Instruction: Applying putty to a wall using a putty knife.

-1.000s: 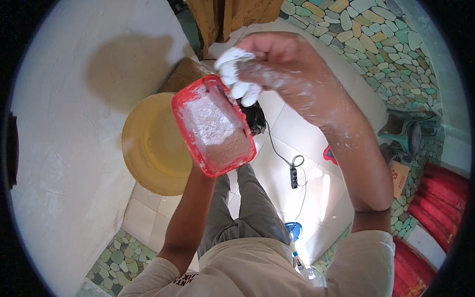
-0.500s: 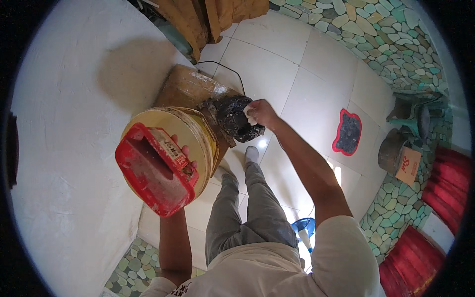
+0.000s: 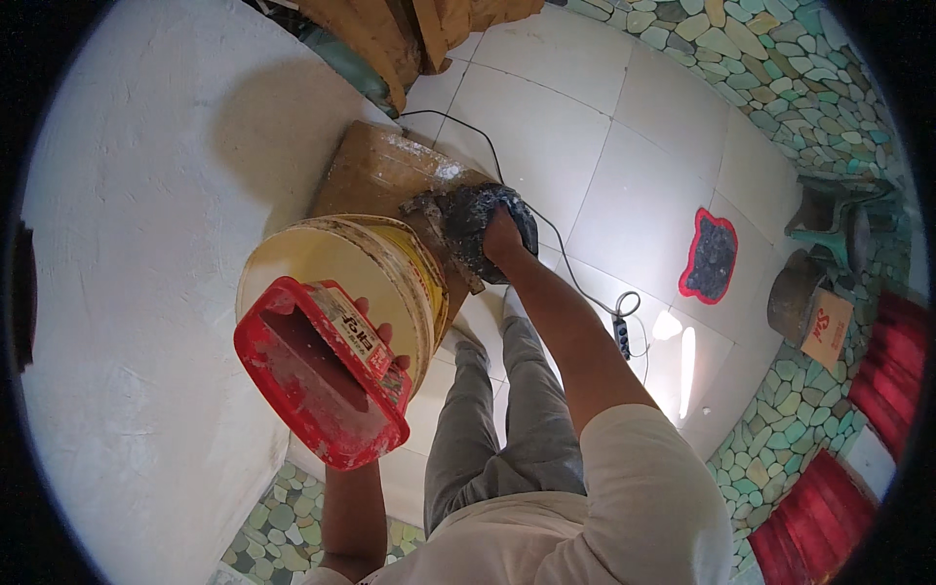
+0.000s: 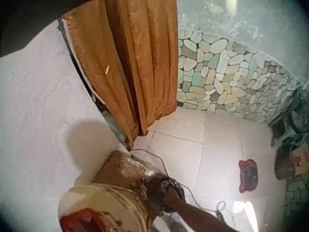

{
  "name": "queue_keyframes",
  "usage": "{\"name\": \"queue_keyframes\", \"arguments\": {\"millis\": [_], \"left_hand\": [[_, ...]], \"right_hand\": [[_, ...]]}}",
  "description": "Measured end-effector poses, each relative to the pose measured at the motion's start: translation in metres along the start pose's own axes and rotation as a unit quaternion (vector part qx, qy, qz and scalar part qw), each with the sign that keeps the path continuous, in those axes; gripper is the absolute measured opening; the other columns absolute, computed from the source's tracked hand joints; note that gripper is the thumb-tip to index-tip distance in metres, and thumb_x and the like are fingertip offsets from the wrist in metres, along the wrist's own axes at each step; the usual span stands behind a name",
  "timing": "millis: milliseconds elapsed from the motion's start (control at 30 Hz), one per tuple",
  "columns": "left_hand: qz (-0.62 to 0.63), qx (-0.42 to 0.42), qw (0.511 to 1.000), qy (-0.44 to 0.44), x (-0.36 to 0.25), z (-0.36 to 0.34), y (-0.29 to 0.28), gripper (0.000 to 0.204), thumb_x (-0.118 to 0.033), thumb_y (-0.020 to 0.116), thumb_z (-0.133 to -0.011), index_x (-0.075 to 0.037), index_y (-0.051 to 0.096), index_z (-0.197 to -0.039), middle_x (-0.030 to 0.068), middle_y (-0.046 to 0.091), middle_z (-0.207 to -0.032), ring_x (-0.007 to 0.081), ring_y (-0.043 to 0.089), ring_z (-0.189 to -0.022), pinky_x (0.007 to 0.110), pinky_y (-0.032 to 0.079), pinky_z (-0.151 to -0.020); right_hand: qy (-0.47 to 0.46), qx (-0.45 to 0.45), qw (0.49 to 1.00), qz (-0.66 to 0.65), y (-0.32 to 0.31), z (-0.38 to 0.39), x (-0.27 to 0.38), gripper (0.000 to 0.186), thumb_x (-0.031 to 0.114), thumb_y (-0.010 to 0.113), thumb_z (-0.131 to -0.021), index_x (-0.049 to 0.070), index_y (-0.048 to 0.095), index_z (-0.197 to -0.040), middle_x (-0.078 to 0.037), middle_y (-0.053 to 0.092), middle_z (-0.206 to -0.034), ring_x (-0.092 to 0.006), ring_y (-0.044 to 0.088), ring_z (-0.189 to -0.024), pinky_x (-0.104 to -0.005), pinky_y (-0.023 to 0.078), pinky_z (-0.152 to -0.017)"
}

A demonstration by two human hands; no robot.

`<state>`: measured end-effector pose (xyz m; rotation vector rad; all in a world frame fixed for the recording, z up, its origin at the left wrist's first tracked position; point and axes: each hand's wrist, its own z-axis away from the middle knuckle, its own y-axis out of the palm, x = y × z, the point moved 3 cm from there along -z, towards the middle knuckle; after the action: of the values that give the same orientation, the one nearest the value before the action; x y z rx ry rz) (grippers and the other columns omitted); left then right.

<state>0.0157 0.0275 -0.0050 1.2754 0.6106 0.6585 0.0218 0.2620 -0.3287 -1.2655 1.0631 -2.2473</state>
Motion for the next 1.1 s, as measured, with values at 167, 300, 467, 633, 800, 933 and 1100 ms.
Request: {"name": "queue_keyframes", "arguments": {"millis": [167,300,467,633,800,933,1100], "left_hand": [[0.003,0.001,1.0,-0.005,0.004,-0.007,0.0,0.063,-0.049,0.038,-0.099,-0.021,0.02,-0.152,0.0108,0.021,-0.157,0.0405,0.03,-0.14,0.067,0.025,-0.111],[-0.001,-0.003,1.0,-0.002,-0.003,-0.006,-0.001,0.063,-0.049,0.039,-0.099,-0.021,0.02,-0.152,0.0109,0.021,-0.157,0.0405,0.03,-0.14,0.067,0.025,-0.111],[-0.001,-0.008,1.0,-0.003,-0.003,-0.001,-0.002,0.063,-0.049,0.039,-0.099,-0.021,0.021,-0.152,0.0109,0.021,-0.157,0.0405,0.03,-0.14,0.067,0.025,-0.111],[-0.002,-0.012,1.0,-0.003,-0.004,-0.003,-0.001,0.063,-0.049,0.039,-0.099,-0.021,0.021,-0.152,0.011,0.021,-0.157,0.0405,0.031,-0.14,0.067,0.026,-0.111],[-0.001,-0.015,1.0,-0.003,-0.006,-0.004,-0.003,0.063,-0.049,0.039,-0.099,-0.021,0.021,-0.152,0.011,0.021,-0.157,0.0404,0.031,-0.14,0.067,0.026,-0.111],[-0.004,-0.017,1.0,-0.001,-0.007,-0.003,-0.004,0.063,-0.049,0.04,-0.099,-0.021,0.021,-0.152,0.011,0.021,-0.157,0.0404,0.031,-0.14,0.067,0.026,-0.11],[0.006,-0.008,1.0,-0.008,0.0,-0.015,-0.004,0.063,-0.049,0.04,-0.099,-0.021,0.021,-0.152,0.0111,0.021,-0.157,0.0404,0.031,-0.139,0.067,0.026,-0.11]], "right_hand": [[0.063,0.012,0.993,-0.101,0.022,-0.012,-0.042,0.049,0.014,0.049,-0.092,-0.001,0.041,-0.138,-0.024,0.048,-0.136,-0.0357,0.045,-0.129,-0.0394,0.034,-0.11],[-0.06,0.013,0.997,-0.056,0.04,-0.007,-0.039,0.052,0.023,0.049,-0.094,0.006,0.04,-0.142,-0.017,0.046,-0.142,-0.0323,0.045,-0.131,-0.0371,0.035,-0.11],[-0.062,0.034,0.997,0.03,0.045,-0.01,-0.045,0.051,0.023,0.049,-0.094,0.006,0.042,-0.141,-0.017,0.047,-0.142,-0.032,0.045,-0.13,-0.0374,0.035,-0.109],[-0.068,0.061,0.987,0.135,0.048,-0.01,-0.049,0.051,0.024,0.05,-0.093,0.007,0.043,-0.14,-0.016,0.047,-0.141,-0.0316,0.046,-0.13,-0.0378,0.036,-0.109],[-0.073,0.086,0.964,0.24,0.05,-0.012,-0.058,0.05,0.025,0.051,-0.093,0.008,0.045,-0.139,-0.015,0.048,-0.141,-0.0312,0.047,-0.129,-0.0382,0.036,-0.108],[-0.079,0.101,0.946,0.298,0.059,-0.017,-0.067,0.05,0.025,0.051,-0.093,0.008,0.046,-0.139,-0.015,0.048,-0.141,-0.031,0.047,-0.129,-0.0384,0.037,-0.108],[-0.085,0.083,0.978,0.17,0.061,-0.02,-0.102,0.045,0.028,0.046,-0.094,0.009,0.052,-0.134,-0.015,0.045,-0.143,-0.0306,0.045,-0.131,-0.0378,0.036,-0.109]]}}
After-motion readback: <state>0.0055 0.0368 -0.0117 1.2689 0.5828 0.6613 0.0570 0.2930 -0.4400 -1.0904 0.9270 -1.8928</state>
